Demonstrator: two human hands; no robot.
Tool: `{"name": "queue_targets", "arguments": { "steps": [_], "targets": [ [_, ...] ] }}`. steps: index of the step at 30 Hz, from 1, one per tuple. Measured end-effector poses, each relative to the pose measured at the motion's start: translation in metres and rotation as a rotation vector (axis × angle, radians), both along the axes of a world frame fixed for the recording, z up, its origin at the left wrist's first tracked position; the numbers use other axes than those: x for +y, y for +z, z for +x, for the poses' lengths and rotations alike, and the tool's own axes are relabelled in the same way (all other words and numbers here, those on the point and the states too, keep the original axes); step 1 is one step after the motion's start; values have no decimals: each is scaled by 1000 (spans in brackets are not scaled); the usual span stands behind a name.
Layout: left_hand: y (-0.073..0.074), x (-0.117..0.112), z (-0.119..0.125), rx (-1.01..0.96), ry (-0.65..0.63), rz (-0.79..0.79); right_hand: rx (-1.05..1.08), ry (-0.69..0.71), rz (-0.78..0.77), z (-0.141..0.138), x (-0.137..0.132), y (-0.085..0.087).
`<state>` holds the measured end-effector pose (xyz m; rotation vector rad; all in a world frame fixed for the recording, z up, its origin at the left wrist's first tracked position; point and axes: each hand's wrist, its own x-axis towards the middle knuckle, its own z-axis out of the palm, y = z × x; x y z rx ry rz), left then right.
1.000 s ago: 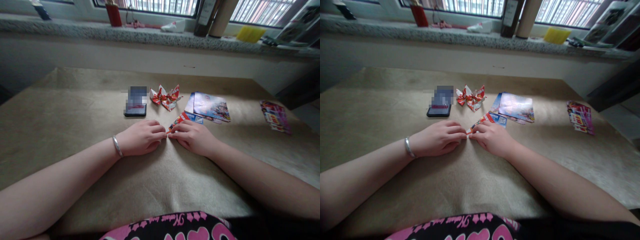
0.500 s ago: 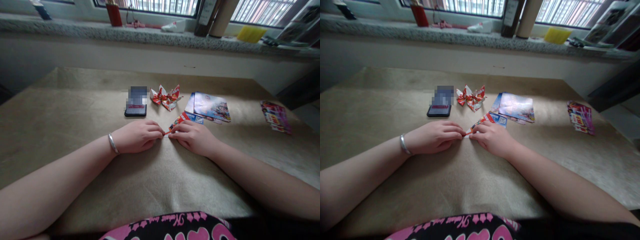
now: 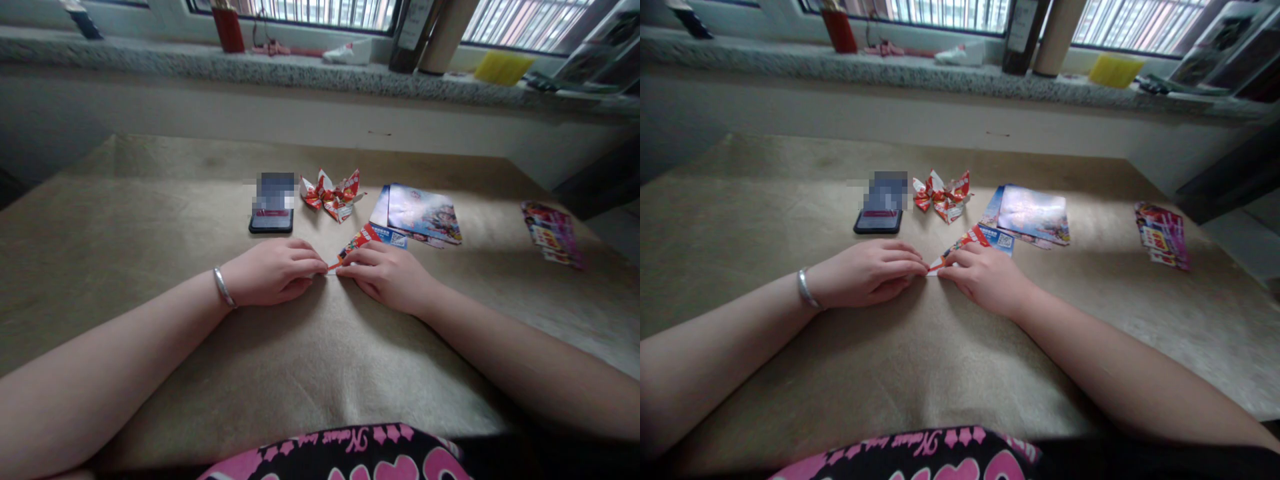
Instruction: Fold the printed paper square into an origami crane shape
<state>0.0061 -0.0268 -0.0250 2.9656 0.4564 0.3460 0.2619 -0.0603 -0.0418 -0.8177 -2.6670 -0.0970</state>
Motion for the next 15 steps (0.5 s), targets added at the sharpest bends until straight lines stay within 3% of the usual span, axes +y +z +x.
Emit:
{"name": "queue_targets", "arguments": {
  "steps": [15],
  "targets": [
    [0,-7,5,30,28,140,-144,-28,39,-6,0,4]
  ]
}}
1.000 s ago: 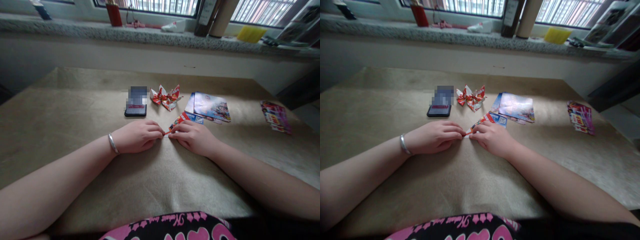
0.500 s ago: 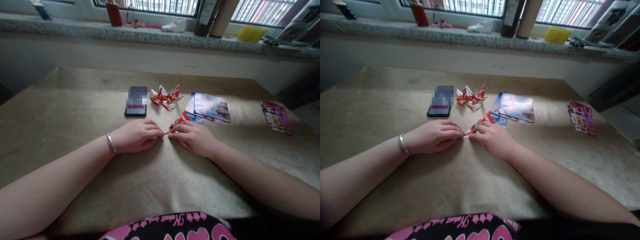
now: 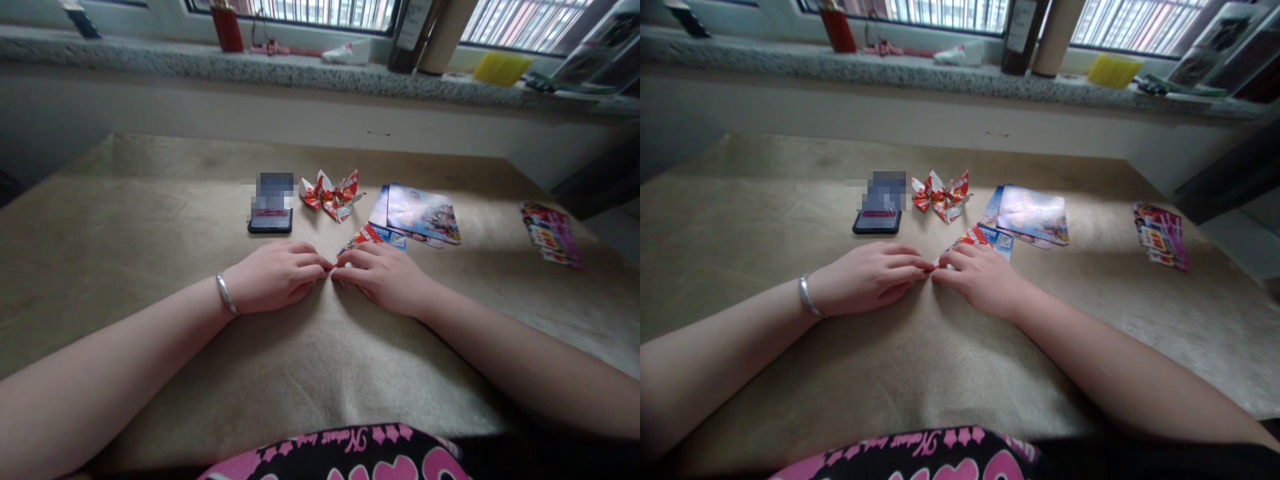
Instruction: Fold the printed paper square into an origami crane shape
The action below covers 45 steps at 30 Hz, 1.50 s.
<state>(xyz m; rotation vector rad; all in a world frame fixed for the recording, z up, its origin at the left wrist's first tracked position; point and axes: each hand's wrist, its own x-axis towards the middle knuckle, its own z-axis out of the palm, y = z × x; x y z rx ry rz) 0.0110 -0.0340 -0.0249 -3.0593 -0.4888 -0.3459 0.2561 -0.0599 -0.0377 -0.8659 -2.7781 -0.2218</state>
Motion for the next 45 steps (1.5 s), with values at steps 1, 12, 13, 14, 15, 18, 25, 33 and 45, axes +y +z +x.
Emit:
{"name": "queue_targets", "arguments": {
  "steps": [1,12,13,14,15,18,25,33,45],
  "targets": [
    [0,0,0,0,3,2,7,1,2,0,0,0],
    [2,-1,3,-6,-4,-13,58,28,-5,8,3,6],
    [2,-1,2,-6,-4,-7,62,32,-2,9,3,6],
    [1,-1,2,-4,-2,-3,65,37,0,9,4,7],
    [1,0,2,1,0,-1,66,40,2,10,4,7],
    [1,0,1,33,5,-8,57,41,-1,12,5,8],
    [1,-2,1,61,13,-6,57,71,14,20,9,13],
    [1,-1,3,24,-18,17,46,84,-18,27,11,12],
    [6,9,-11,34,-42,-122,115,44,-60,10,6,1]
  ]
}}
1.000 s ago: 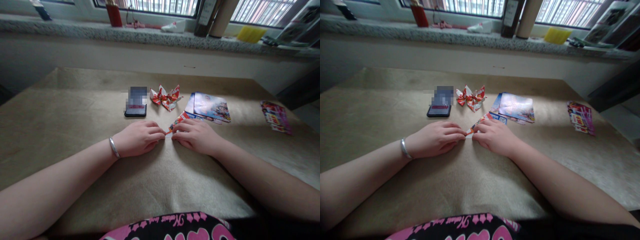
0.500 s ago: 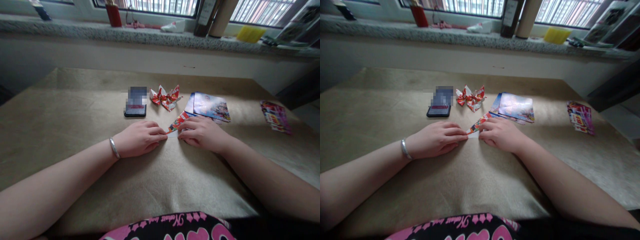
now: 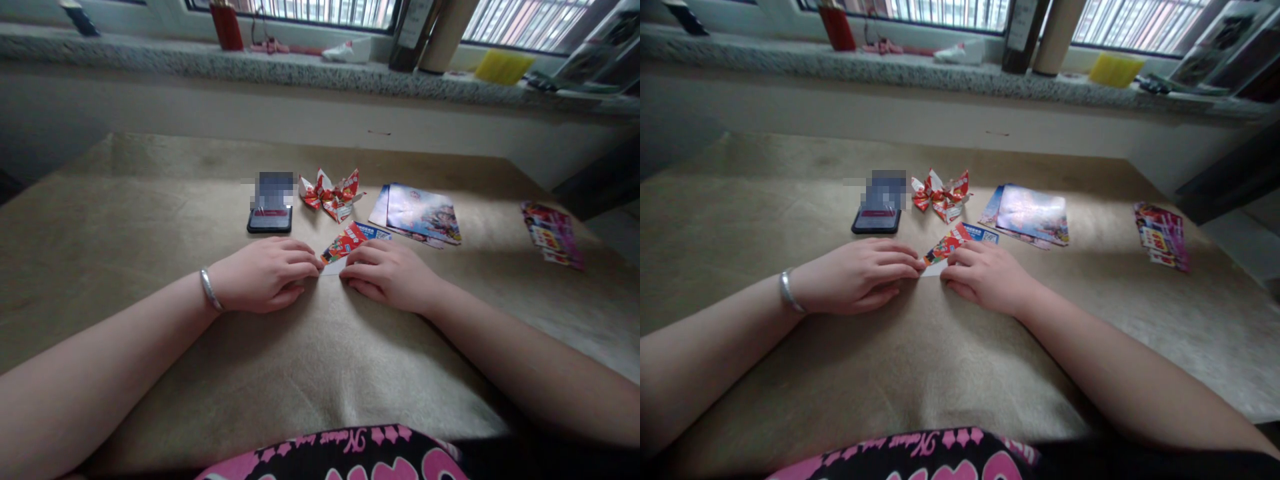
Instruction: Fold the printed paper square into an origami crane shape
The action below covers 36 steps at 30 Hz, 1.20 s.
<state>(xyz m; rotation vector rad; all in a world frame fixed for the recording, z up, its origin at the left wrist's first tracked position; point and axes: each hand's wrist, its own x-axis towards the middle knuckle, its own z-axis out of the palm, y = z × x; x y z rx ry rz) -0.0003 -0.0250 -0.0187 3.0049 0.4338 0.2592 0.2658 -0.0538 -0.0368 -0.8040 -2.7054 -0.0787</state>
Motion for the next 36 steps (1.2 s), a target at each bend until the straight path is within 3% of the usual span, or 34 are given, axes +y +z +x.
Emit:
{"name": "queue_targets", "arguments": {
  "steps": [7,16,36],
  "targets": [
    [-5,-2,2,1,10,70,-51,-10,1,0,4,-1],
    [-9,0,1,2,10,50,-31,35,-18,12,10,1],
    [-6,-2,3,-38,-16,54,-28,54,-57,29,9,12]
  ]
}}
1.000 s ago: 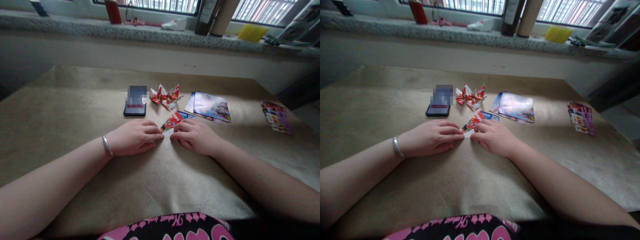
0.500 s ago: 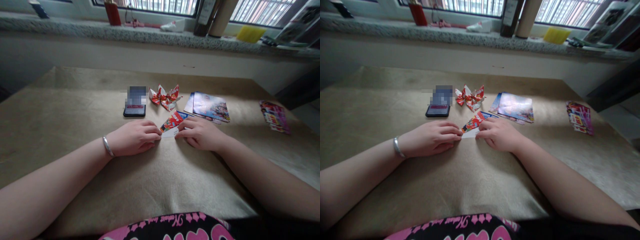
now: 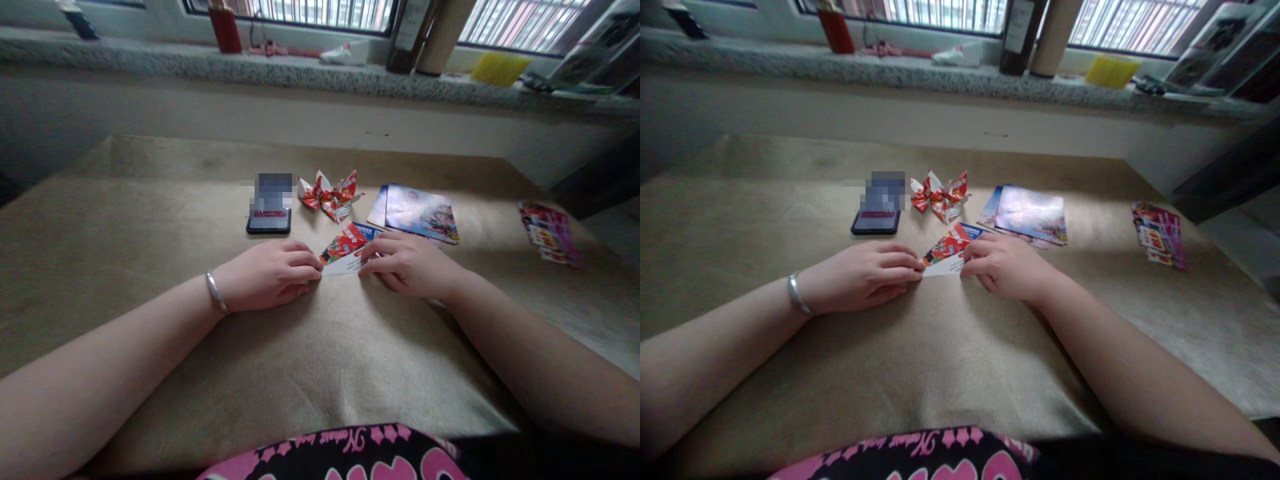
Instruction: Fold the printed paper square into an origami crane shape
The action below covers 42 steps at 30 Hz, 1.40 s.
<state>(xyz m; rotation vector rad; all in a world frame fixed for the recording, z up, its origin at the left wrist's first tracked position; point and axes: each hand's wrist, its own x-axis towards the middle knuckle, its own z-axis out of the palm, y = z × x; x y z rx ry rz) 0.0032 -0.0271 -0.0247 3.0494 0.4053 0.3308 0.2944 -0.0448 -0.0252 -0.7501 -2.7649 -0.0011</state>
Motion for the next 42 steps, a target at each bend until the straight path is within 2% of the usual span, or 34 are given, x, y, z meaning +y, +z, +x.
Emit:
{"name": "queue_targets", "arguments": {
  "steps": [17,42],
  "targets": [
    [-1,0,-1,-2,-3,-23,31,-42,-78,18,1,0],
    [1,0,-1,1,-1,-30,-30,-28,-175,27,6,11]
  ]
}}
